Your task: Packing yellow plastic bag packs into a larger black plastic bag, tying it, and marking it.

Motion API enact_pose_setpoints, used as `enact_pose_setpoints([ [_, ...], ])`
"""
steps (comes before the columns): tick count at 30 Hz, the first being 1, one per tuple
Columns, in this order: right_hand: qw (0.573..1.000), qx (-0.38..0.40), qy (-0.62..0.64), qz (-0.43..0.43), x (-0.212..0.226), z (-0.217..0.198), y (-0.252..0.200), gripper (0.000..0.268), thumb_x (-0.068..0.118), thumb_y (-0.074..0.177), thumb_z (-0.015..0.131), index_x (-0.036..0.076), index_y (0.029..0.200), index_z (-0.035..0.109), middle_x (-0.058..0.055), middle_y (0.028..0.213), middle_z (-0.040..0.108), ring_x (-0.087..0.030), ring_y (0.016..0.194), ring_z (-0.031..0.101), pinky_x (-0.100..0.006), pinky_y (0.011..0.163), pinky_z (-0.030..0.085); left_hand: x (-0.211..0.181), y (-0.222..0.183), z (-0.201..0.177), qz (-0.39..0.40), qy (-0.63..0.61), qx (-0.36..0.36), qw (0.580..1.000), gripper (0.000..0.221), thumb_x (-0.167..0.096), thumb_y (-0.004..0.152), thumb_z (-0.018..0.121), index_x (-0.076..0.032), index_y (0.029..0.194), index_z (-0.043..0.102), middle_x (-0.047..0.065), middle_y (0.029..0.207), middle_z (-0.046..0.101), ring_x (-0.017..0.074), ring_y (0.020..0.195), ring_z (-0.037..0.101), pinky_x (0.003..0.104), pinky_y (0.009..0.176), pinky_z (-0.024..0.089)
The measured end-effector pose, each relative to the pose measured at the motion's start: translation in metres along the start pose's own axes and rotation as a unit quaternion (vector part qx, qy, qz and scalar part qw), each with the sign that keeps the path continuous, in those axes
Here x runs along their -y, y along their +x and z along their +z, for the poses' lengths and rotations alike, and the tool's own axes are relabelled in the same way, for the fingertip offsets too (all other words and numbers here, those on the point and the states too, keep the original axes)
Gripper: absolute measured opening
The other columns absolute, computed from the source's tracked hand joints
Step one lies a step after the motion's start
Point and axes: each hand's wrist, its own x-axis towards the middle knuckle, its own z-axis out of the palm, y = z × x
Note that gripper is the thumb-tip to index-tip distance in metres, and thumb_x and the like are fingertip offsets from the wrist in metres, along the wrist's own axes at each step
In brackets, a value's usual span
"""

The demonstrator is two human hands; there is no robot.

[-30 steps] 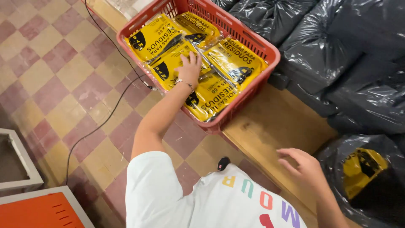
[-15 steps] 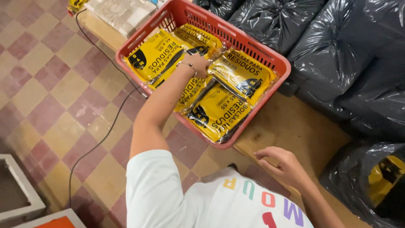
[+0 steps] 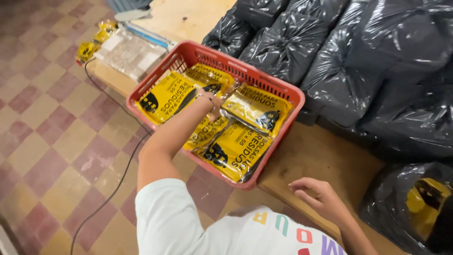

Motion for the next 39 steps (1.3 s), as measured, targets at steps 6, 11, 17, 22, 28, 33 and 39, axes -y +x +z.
enact_pose_setpoints([
  [6, 0.999, -0.019, 0.039, 0.025, -0.015, -0.006, -0.014, 0.021, 0.023, 0.091, 0.067, 0.015, 0.104, 0.082, 0.003, 0.095, 0.087, -0.009, 0.088, 0.080, -0.026, 0.083, 0.057, -0.018, 0.009, 0.016, 0.050, 0.112, -0.007, 0.992, 0.090, -0.028, 0.089, 0.083, -0.018, 0.161, 0.029, 0.004, 0.149, 0.056, 0.0312, 0.137, 0.053, 0.063, 0.120, 0.029],
  [11, 0.996, -0.025, 0.075, 0.048, -0.032, -0.009, -0.028, 0.020, 0.020, 0.090, 0.069, 0.012, 0.102, 0.083, 0.001, 0.092, 0.087, -0.009, 0.086, 0.079, -0.026, 0.082, 0.058, 0.000, -0.030, 0.039, 0.027, 0.046, -0.226, 0.973, 0.019, -0.029, 0.097, 0.072, -0.025, 0.113, 0.063, -0.010, 0.078, 0.064, 0.0129, 0.077, 0.065, 0.043, 0.108, 0.041],
  [17, 0.994, -0.007, 0.101, 0.047, -0.049, -0.011, -0.026, 0.020, 0.020, 0.092, 0.068, 0.010, 0.102, 0.082, 0.001, 0.091, 0.084, -0.008, 0.085, 0.075, -0.025, 0.081, 0.056, 0.001, -0.112, 0.092, -0.097, 0.033, -0.609, 0.787, 0.015, -0.018, 0.087, 0.064, -0.023, 0.100, 0.058, -0.005, 0.094, 0.068, 0.0174, 0.082, 0.066, 0.035, 0.077, 0.042],
  [22, 0.992, 0.002, 0.126, 0.009, -0.032, 0.000, -0.008, 0.032, 0.026, 0.089, 0.073, 0.016, 0.118, 0.078, -0.006, 0.091, 0.082, -0.015, 0.084, 0.073, -0.040, 0.082, 0.060, -0.081, -0.192, 0.088, -0.168, 0.079, -0.809, 0.557, 0.009, -0.016, 0.100, 0.054, -0.019, 0.102, 0.062, 0.000, 0.103, 0.068, 0.0178, 0.096, 0.065, 0.036, 0.085, 0.041],
  [28, 0.951, -0.176, 0.202, -0.151, -0.069, -0.005, -0.031, 0.112, 0.026, 0.073, 0.087, 0.008, 0.160, 0.020, -0.016, 0.156, 0.039, -0.027, 0.139, 0.044, -0.043, 0.116, 0.041, -0.230, -0.257, 0.060, -0.004, -0.227, -0.834, 0.503, 0.018, -0.015, 0.095, 0.051, -0.019, 0.083, 0.064, 0.002, 0.100, 0.074, 0.0269, 0.085, 0.068, 0.038, 0.081, 0.044],
  [33, 0.935, -0.275, 0.223, 0.016, -0.238, 0.008, -0.135, 0.056, 0.010, 0.090, 0.073, 0.003, 0.143, 0.056, -0.015, 0.144, 0.058, -0.029, 0.123, 0.061, -0.048, 0.104, 0.050, -0.331, -0.191, 0.052, 0.039, -0.745, -0.439, 0.500, 0.059, -0.019, 0.065, 0.089, 0.001, 0.112, 0.060, 0.028, 0.086, 0.070, 0.0501, 0.085, 0.071, 0.050, 0.067, 0.058],
  [39, 0.889, -0.311, 0.215, 0.260, -0.178, 0.034, -0.097, 0.059, 0.026, 0.096, 0.076, 0.002, 0.144, 0.053, -0.024, 0.128, 0.065, -0.036, 0.116, 0.064, -0.053, 0.094, 0.054, -0.408, -0.020, 0.100, -0.014, -0.773, -0.255, 0.581, 0.076, -0.039, 0.076, 0.085, -0.003, 0.135, 0.053, 0.028, 0.130, 0.065, 0.0476, 0.121, 0.063, 0.058, 0.102, 0.052],
])
